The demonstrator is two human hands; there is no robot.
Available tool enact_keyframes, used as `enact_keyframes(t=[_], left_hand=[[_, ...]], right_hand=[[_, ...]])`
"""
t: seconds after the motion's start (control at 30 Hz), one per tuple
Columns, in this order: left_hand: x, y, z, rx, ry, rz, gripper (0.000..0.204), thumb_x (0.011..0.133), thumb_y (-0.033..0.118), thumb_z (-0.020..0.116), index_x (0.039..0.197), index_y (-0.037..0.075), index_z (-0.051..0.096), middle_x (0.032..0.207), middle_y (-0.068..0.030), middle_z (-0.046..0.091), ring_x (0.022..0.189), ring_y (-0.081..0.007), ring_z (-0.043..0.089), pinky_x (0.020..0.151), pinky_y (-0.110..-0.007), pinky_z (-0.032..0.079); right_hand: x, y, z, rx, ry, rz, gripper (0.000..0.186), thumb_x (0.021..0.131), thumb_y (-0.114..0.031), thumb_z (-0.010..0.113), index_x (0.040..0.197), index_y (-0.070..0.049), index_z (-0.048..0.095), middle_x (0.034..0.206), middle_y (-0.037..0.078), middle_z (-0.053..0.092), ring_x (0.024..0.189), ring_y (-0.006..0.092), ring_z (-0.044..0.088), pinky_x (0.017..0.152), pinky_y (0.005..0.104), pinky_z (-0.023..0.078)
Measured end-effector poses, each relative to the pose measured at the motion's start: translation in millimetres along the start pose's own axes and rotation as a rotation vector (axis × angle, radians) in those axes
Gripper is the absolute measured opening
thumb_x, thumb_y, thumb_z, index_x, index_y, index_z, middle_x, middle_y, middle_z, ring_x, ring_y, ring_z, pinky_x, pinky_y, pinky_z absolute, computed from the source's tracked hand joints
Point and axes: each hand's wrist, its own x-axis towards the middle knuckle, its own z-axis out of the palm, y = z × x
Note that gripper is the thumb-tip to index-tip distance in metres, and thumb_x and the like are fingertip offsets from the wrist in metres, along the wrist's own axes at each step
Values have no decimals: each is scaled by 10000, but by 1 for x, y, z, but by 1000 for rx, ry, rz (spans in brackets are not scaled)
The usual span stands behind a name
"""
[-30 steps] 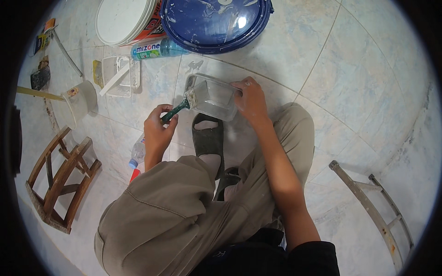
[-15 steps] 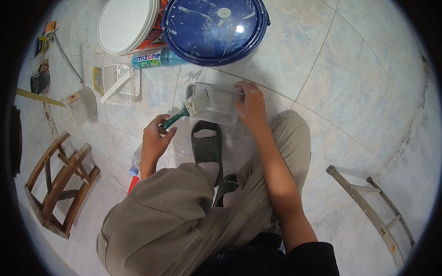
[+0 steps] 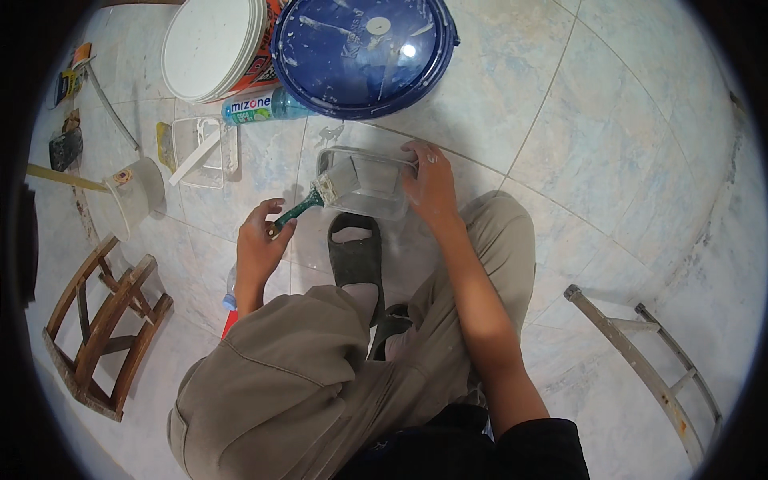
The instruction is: Preparing a small tray of paint by transferring paint from a bucket and mixing it with water using a brush.
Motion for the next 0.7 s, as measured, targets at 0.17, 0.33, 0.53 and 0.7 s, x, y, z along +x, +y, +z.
enact_keyframes(t=[0.17, 0.33, 0.53, 0.7], left_hand=[[10, 25, -37, -183, -15, 158, 422, 895, 187, 731, 1264, 5, 638, 1230, -199, 657, 1120, -346, 662, 959, -400, 518], [48, 119, -92, -371, -44, 305, 472, 945, 90, 666, 1391, 3, 537, 1383, -159, 595, 1297, -289, 570, 1118, -417, 433], [112, 182, -104, 29, 44, 783, 446, 924, 39, 672, 1353, -14, 561, 1316, -172, 620, 1193, -268, 640, 1016, -384, 535], [162, 164, -92, 51, 44, 782, 504, 928, 130, 720, 1384, -12, 557, 1295, -185, 624, 1202, -315, 637, 1026, -424, 538]], right_hand=[[9, -28, -19, 166, 150, 18, 396, 839, -20, 649, 1234, -29, 612, 1042, 138, 628, 841, 241, 657, 709, 359, 531], [49, -60, -99, 407, 390, -18, 298, 869, -82, 685, 1160, -22, 661, 1024, 109, 650, 839, 167, 666, 670, 295, 541], [76, -93, -124, 392, 415, -120, 195, 862, -111, 725, 1016, 9, 724, 941, 124, 725, 792, 170, 719, 690, 273, 570], [74, -90, -109, 219, 496, -194, 230, 849, -94, 750, 1041, 30, 736, 938, 148, 741, 791, 187, 738, 674, 292, 616]])
